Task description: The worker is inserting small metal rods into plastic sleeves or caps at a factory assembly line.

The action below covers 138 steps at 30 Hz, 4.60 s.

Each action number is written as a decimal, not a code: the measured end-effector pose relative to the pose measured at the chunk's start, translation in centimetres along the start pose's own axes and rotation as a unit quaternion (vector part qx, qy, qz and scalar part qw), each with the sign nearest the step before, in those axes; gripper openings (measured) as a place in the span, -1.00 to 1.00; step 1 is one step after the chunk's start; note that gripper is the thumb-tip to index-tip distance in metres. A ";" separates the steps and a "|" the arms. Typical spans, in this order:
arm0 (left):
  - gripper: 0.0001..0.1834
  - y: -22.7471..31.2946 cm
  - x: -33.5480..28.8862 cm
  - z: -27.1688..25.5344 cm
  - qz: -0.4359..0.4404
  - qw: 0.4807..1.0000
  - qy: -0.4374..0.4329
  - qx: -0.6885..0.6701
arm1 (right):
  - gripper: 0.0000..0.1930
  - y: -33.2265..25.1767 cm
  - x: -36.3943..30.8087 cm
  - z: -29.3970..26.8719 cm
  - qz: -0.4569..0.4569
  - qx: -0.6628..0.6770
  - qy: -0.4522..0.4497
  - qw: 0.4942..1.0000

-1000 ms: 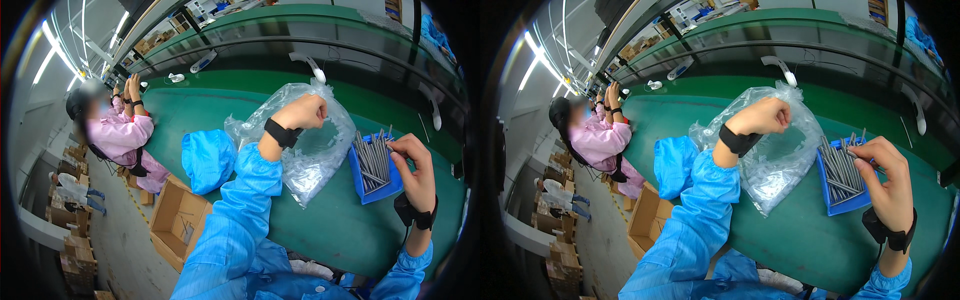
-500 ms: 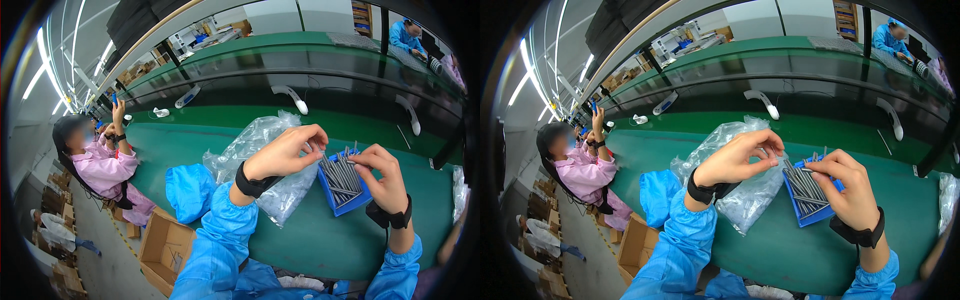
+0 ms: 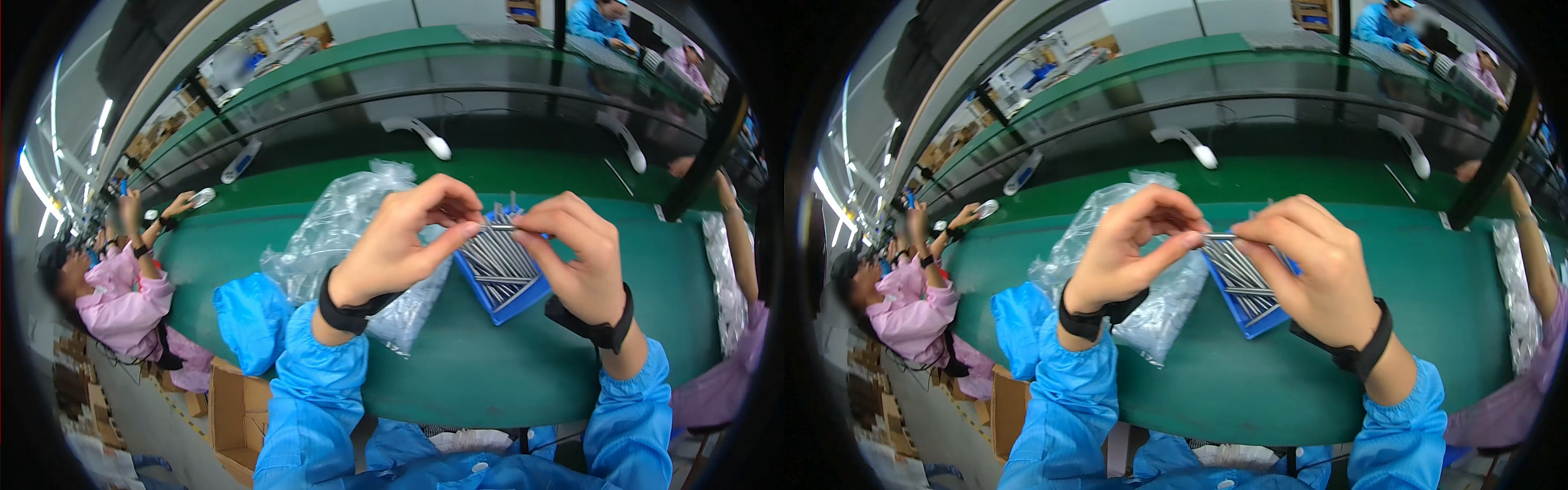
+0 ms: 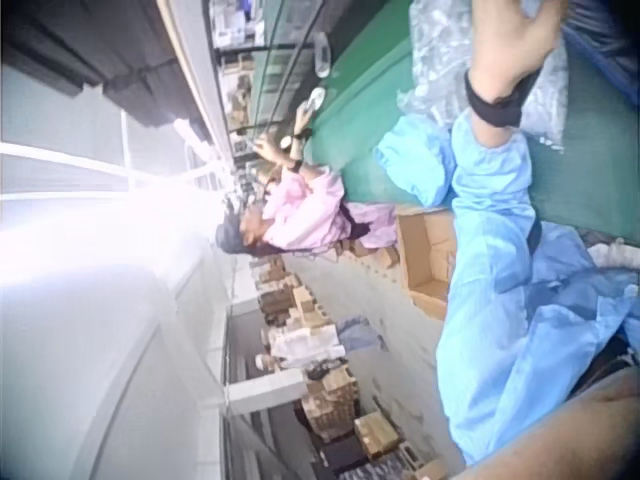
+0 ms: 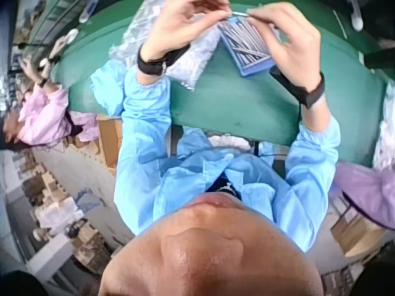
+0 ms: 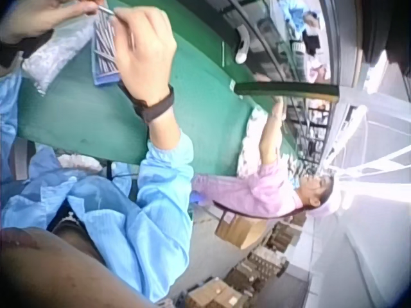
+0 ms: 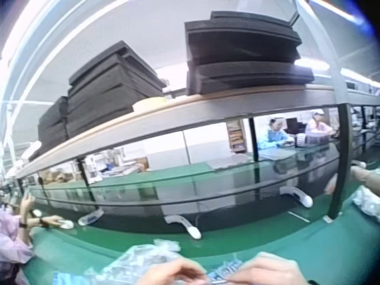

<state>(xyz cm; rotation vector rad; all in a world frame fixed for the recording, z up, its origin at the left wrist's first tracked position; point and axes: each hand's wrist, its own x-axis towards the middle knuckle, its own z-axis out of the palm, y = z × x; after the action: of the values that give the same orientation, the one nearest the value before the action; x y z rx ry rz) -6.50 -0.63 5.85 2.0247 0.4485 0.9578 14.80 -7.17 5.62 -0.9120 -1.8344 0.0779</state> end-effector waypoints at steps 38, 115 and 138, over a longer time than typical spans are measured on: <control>-0.84 -2.0 0.5 3.1 0.053 0.987 0.142 0.058 | -0.86 1.9 -1.3 1.5 -0.010 -0.085 -0.009 0.996; -0.80 -4.5 0.5 5.5 0.050 0.933 0.275 -0.227 | -0.87 3.0 -1.6 3.1 0.328 0.445 -0.071 0.830; -0.73 -13.4 -4.5 -11.2 -0.392 0.831 -0.095 0.384 | -0.86 3.7 -0.6 2.2 0.330 0.382 -0.091 0.858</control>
<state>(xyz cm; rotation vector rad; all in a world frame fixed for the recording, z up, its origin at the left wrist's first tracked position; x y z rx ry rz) -17.56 10.56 -2.95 2.2209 1.5943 0.0235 15.15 -4.18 2.50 -0.9078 -1.3631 1.2663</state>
